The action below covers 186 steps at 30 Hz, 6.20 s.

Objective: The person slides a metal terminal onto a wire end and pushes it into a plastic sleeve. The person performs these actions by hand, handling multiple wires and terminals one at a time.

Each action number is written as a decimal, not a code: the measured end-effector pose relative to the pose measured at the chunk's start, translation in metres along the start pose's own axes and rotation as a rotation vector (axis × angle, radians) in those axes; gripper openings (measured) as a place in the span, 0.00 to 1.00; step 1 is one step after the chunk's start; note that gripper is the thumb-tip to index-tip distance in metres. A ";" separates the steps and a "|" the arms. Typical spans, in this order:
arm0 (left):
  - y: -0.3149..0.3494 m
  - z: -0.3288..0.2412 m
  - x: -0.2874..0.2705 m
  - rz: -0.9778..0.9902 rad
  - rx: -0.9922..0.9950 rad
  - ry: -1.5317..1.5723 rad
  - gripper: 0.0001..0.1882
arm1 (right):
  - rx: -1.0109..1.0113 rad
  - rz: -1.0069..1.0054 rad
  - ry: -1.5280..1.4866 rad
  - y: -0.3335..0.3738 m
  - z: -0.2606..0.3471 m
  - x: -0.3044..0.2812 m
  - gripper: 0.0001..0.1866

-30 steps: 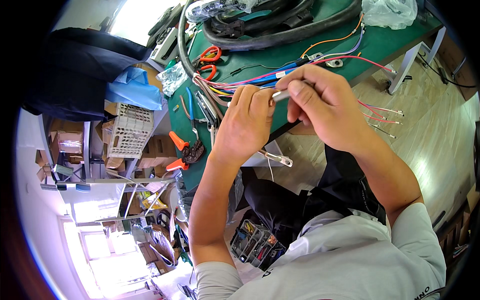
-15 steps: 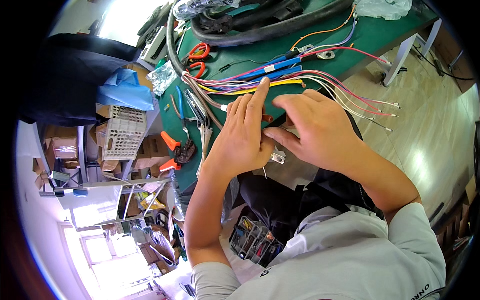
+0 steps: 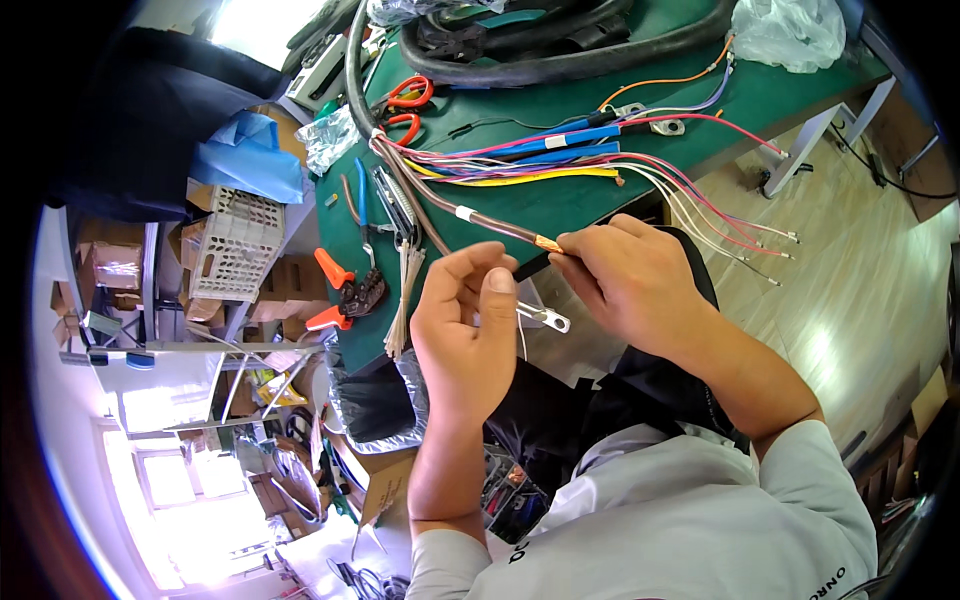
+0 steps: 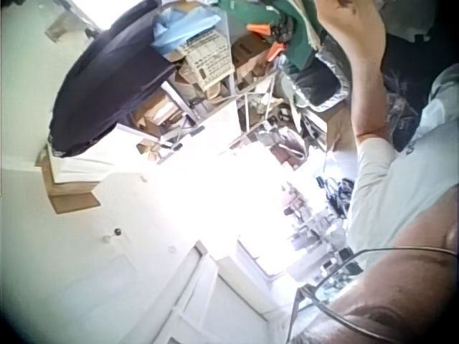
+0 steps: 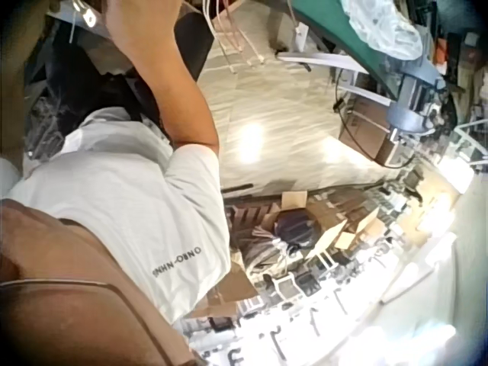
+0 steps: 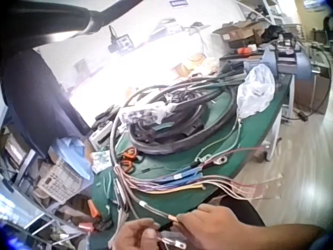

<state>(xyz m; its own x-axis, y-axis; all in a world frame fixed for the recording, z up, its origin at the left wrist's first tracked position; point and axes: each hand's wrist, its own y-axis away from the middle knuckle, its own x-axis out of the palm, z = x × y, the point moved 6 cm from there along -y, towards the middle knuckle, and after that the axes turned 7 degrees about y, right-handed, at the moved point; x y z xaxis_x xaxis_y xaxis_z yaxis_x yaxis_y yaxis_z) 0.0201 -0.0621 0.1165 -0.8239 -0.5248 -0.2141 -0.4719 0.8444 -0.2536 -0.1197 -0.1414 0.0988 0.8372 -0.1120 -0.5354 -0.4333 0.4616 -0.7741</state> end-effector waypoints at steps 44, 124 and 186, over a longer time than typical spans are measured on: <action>-0.018 0.030 0.043 0.107 -0.486 0.827 0.10 | 0.087 -0.082 -0.206 -0.005 -0.016 -0.011 0.13; -0.019 0.027 0.045 0.177 -0.592 0.838 0.09 | 0.761 0.110 -1.330 0.024 -0.030 0.015 0.09; -0.021 0.029 0.051 0.151 -0.437 0.669 0.11 | 0.526 0.007 -0.916 0.019 -0.021 0.004 0.06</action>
<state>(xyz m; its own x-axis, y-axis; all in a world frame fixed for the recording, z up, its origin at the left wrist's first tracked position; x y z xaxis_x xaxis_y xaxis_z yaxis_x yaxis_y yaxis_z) -0.0029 -0.1092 0.0841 -0.8363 -0.3431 0.4277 -0.3070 0.9393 0.1534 -0.1317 -0.1515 0.0746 0.8628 0.4976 0.0898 -0.4232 0.8078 -0.4103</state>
